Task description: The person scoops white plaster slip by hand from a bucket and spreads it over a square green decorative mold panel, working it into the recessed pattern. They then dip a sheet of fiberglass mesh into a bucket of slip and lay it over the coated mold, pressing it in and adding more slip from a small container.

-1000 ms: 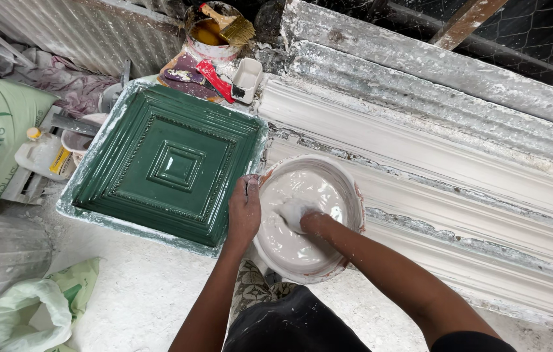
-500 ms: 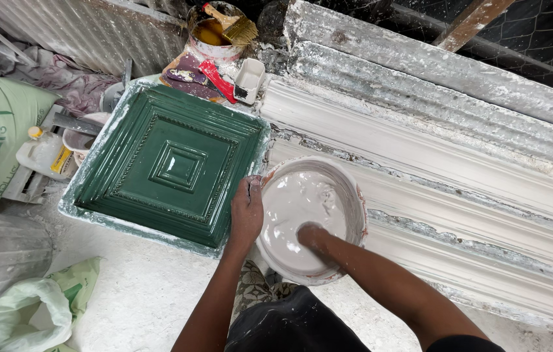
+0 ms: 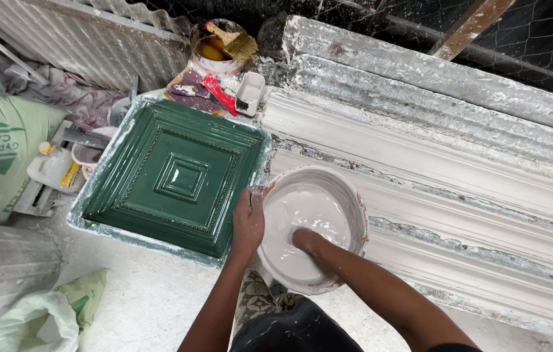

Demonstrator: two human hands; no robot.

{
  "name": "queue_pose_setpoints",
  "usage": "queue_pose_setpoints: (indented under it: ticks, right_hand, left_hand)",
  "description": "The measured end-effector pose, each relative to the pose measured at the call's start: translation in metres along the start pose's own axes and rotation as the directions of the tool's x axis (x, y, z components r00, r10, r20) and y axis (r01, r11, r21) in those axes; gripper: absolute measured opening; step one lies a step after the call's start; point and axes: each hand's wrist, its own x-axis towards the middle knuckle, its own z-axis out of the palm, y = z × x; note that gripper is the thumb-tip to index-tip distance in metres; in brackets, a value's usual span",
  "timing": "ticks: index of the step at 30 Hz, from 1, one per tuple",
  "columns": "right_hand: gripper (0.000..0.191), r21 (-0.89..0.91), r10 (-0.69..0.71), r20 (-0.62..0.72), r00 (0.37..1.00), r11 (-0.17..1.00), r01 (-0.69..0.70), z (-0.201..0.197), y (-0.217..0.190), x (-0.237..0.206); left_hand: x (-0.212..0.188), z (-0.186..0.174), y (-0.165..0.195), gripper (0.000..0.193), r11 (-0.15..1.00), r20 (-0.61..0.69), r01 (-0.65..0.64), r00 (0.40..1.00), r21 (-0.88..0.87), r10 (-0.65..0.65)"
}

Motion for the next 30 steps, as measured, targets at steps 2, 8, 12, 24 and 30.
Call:
queue_pose_setpoints:
  ticks: [2,8,12,24,30]
  right_hand:
    - [0.030,-0.004,0.000,0.010,1.000,1.000,0.000,0.006,-0.003,-0.002]
    - [0.029,0.120,-0.024,-0.112,0.993,0.992,0.038,-0.016,-0.014,-0.034]
    - [0.029,0.249,-0.009,-0.228,0.974,0.966,0.067,-0.042,-0.014,-0.052]
    - [0.037,0.077,0.147,0.049,0.988,0.986,-0.151,0.010,0.008,-0.055]
    - [0.037,0.185,0.260,0.104,0.960,0.943,-0.276,0.052,-0.009,-0.043]
  left_hand:
    - [0.000,0.000,-0.002,0.035,0.999,0.016,0.034,0.999,0.008,-0.034]
    - [0.001,0.000,-0.008,0.035,0.999,0.013,0.035,0.999,0.028,-0.036]
    - [0.002,0.000,-0.013,0.038,1.000,0.051,0.025,0.998,0.007,-0.025]
    - [0.198,-0.008,-0.022,0.045,0.995,0.025,0.093,0.995,0.018,-0.094]
    - [0.281,0.020,-0.008,0.054,0.828,0.178,0.543,0.836,-0.140,-0.519]
